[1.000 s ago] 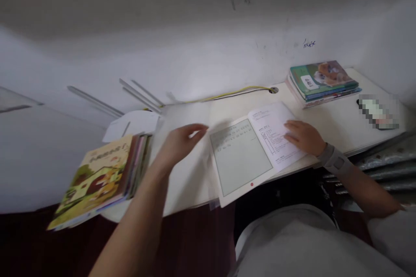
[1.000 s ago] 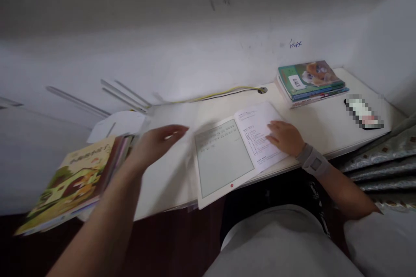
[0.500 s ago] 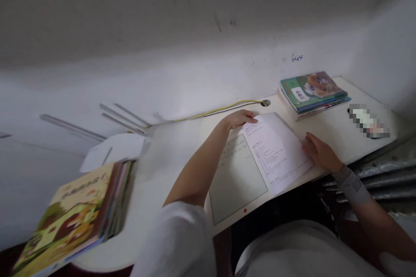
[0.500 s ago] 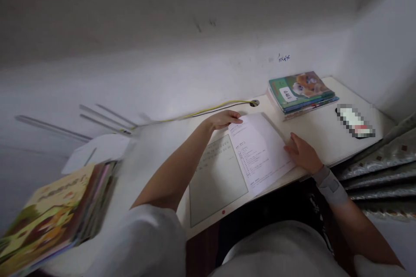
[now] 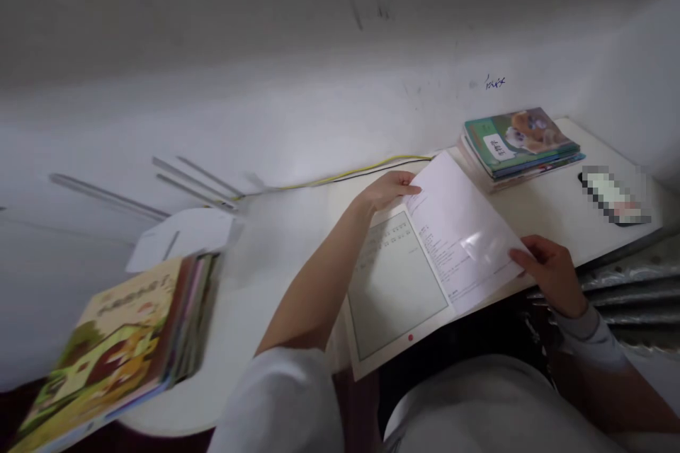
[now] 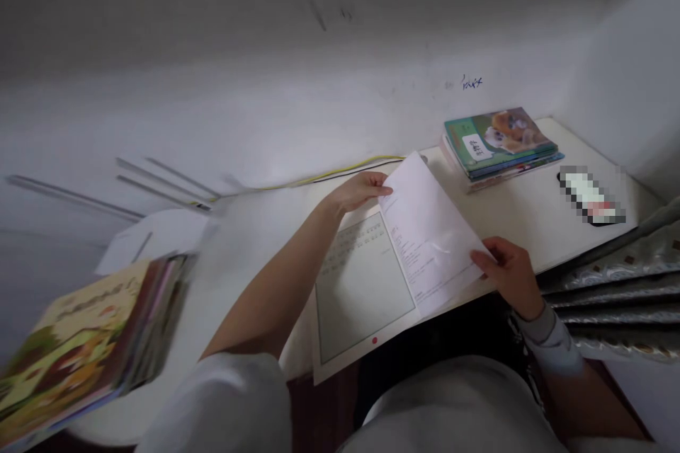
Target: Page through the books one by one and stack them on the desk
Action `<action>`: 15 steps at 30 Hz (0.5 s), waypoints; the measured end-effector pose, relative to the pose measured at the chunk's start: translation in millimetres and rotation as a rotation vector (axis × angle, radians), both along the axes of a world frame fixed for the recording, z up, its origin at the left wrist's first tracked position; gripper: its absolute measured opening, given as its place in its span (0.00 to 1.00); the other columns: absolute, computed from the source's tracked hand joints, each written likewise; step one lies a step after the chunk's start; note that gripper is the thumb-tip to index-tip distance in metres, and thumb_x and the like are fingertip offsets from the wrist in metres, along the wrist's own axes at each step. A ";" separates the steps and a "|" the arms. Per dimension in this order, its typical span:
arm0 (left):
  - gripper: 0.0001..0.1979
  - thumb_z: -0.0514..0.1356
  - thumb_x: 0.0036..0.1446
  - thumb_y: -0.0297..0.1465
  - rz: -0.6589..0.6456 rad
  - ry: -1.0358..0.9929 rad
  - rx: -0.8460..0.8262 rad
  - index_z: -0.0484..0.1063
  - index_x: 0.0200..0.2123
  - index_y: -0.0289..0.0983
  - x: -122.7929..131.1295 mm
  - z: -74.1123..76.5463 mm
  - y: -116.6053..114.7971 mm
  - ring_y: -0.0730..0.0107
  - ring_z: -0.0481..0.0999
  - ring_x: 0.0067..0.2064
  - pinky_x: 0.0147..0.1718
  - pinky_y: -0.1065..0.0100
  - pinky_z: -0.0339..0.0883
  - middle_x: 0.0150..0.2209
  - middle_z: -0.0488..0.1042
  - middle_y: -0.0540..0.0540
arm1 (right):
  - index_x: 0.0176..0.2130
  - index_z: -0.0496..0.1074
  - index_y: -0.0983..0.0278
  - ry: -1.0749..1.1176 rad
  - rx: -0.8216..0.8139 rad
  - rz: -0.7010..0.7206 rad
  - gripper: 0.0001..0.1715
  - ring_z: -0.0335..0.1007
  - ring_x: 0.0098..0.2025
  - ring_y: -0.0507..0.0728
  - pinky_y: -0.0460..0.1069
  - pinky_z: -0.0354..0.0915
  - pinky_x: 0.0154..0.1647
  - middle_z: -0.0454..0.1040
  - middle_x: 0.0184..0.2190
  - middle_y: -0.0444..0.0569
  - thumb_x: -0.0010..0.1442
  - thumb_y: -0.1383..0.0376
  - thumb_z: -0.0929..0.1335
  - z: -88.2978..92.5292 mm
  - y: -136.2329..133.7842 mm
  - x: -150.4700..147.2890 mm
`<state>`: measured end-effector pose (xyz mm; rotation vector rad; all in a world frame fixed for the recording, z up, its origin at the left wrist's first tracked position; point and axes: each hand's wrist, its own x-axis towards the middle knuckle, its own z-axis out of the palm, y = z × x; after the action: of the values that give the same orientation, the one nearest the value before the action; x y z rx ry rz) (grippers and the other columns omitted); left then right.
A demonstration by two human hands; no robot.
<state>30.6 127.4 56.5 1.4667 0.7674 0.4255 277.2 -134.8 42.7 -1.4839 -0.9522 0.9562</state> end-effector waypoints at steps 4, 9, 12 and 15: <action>0.16 0.71 0.34 0.34 0.174 0.162 0.098 0.67 0.19 0.34 29.0 -20.1 -0.3 0.78 0.64 0.20 0.22 0.73 0.55 0.17 0.66 0.55 | 0.31 0.74 0.64 -0.119 -0.063 -0.091 0.19 0.64 0.19 0.50 0.46 0.64 0.19 0.72 0.22 0.42 0.47 0.51 0.74 -2.5 -2.6 15.6; 0.19 0.71 0.34 0.39 0.254 0.027 0.065 0.66 0.22 0.35 40.7 -40.3 -5.7 0.78 0.64 0.20 0.21 0.73 0.55 0.19 0.68 0.54 | 0.36 0.72 0.65 0.202 -0.101 -0.132 0.24 0.66 0.23 0.52 0.48 0.67 0.20 0.74 0.26 0.44 0.45 0.51 0.74 -26.3 -14.0 -4.8; 0.22 0.72 0.32 0.41 0.279 -0.030 0.023 0.68 0.25 0.35 37.9 -45.4 -7.4 0.76 0.66 0.22 0.22 0.72 0.57 0.21 0.69 0.52 | 0.35 0.71 0.64 0.297 -0.103 -0.137 0.22 0.62 0.20 0.51 0.48 0.64 0.16 0.71 0.24 0.43 0.46 0.52 0.74 -32.8 -19.0 -21.3; 0.20 0.70 0.36 0.43 0.297 0.034 0.082 0.68 0.26 0.35 40.9 -42.2 -11.5 0.73 0.68 0.24 0.24 0.70 0.60 0.22 0.69 0.52 | 0.40 0.69 0.62 0.200 0.030 -0.204 0.21 0.66 0.24 0.54 0.50 0.68 0.21 0.72 0.29 0.45 0.51 0.53 0.71 -36.1 -21.4 -22.2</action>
<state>71.5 116.0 14.3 1.4430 1.0102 0.6650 255.0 -156.3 6.6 -1.4011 -0.6550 0.9178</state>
